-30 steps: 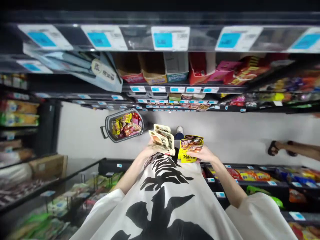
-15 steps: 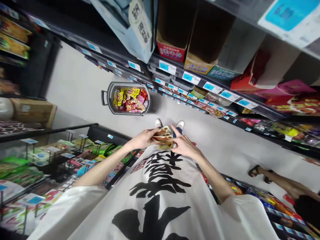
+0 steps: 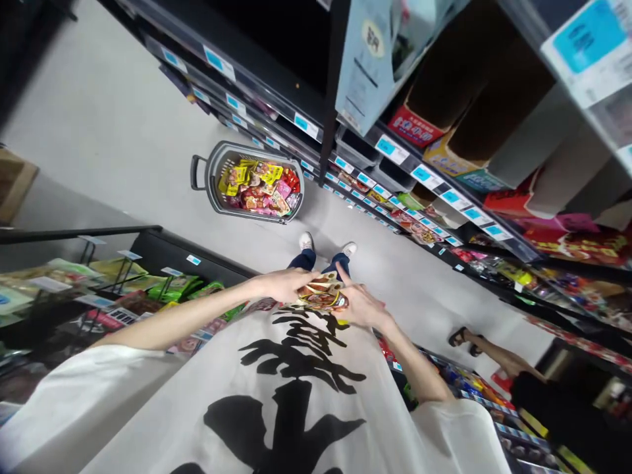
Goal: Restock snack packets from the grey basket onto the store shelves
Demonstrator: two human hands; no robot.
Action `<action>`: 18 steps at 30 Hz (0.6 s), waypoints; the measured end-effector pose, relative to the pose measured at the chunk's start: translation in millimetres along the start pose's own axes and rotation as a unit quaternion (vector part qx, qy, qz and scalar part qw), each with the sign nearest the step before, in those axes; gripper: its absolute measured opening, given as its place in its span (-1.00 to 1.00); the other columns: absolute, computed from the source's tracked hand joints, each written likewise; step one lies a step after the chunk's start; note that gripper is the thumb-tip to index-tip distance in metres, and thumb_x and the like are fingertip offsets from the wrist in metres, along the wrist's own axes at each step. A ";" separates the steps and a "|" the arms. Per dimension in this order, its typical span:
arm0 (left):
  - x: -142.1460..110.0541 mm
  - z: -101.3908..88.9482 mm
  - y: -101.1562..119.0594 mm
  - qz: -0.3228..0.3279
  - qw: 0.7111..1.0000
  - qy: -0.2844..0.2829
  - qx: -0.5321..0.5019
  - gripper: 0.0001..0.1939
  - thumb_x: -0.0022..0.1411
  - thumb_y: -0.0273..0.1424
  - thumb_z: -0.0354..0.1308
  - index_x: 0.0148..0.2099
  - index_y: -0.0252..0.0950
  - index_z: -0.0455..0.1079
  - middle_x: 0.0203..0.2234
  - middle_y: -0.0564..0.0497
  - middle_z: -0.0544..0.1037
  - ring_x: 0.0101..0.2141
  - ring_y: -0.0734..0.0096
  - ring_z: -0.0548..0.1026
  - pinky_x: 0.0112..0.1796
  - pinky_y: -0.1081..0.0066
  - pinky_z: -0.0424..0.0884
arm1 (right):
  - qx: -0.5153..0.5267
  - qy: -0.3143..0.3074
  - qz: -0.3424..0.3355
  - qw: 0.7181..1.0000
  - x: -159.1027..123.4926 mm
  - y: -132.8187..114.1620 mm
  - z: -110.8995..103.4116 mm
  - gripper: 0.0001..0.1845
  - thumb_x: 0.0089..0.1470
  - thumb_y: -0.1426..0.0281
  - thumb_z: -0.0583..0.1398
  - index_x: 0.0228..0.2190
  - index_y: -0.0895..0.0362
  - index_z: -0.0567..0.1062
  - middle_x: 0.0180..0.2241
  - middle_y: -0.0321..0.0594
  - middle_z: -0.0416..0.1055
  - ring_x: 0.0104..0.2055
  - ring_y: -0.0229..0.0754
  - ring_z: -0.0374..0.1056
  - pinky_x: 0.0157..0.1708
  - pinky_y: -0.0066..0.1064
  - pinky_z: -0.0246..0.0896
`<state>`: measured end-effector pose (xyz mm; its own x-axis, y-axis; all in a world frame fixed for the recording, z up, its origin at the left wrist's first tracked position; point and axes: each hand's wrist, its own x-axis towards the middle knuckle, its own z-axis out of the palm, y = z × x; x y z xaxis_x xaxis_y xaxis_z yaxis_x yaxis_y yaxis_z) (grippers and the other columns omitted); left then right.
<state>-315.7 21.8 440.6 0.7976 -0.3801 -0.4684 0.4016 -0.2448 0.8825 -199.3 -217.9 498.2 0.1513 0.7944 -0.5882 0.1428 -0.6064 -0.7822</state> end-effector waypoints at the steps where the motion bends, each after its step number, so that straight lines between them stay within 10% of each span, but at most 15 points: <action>1: -0.6 -2.0 3.1 0.020 1.000 -0.018 -0.004 -0.57 -0.19 -0.46 0.28 -0.15 -0.17 0.51 -0.54 0.09 0.48 -0.57 0.31 0.34 -0.48 0.40 0.16 | -0.010 -0.024 -0.016 1.000 10.5 0.2 -0.3 -0.83 -0.10 0.47 0.37 -0.35 0.10 0.68 0.11 -0.15 0.56 -0.15 -0.10 0.57 -0.06 -0.38 0.46; 8: -22.2 -25.0 -0.3 0.072 0.992 -0.069 -0.083 -0.49 -0.17 -0.51 0.30 -0.07 -0.18 0.58 -0.55 0.14 0.52 -0.56 0.32 0.37 -0.47 0.41 0.20 | 0.131 -0.146 -0.059 0.979 36.5 11.4 5.3 -0.67 -0.10 0.27 0.47 -0.29 0.19 0.65 -0.16 -0.19 0.54 -0.21 -0.20 0.46 -0.21 -0.46 0.45; 13: -56.7 -4.1 -17.1 0.024 0.977 0.082 -0.197 -0.48 -0.03 -0.36 0.43 0.04 -0.21 0.58 -0.25 0.05 0.68 -0.29 0.24 0.60 -0.26 0.45 0.43 | 0.156 -0.075 -0.010 0.985 27.4 7.0 15.5 -0.60 -0.11 0.23 0.51 -0.27 0.20 0.64 -0.19 -0.14 0.57 -0.25 -0.16 0.48 -0.25 -0.41 0.49; 18: -71.1 44.1 -14.6 -0.074 0.887 0.270 -0.368 -0.58 0.10 -0.19 0.46 -0.03 -0.26 0.57 -0.15 -0.04 0.70 -0.16 0.15 0.65 -0.10 0.30 0.56 | 0.207 -0.024 0.046 0.977 20.3 11.0 18.8 -0.43 -0.07 0.22 0.50 -0.04 0.19 0.60 -0.19 -0.13 0.63 -0.24 -0.10 0.54 -0.22 -0.32 0.55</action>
<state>-398.1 13.1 459.2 0.7312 0.1389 -0.6678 0.5457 0.4683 0.6949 -213.1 -207.8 473.8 0.0974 0.7435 -0.6616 -0.2781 -0.6179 -0.7354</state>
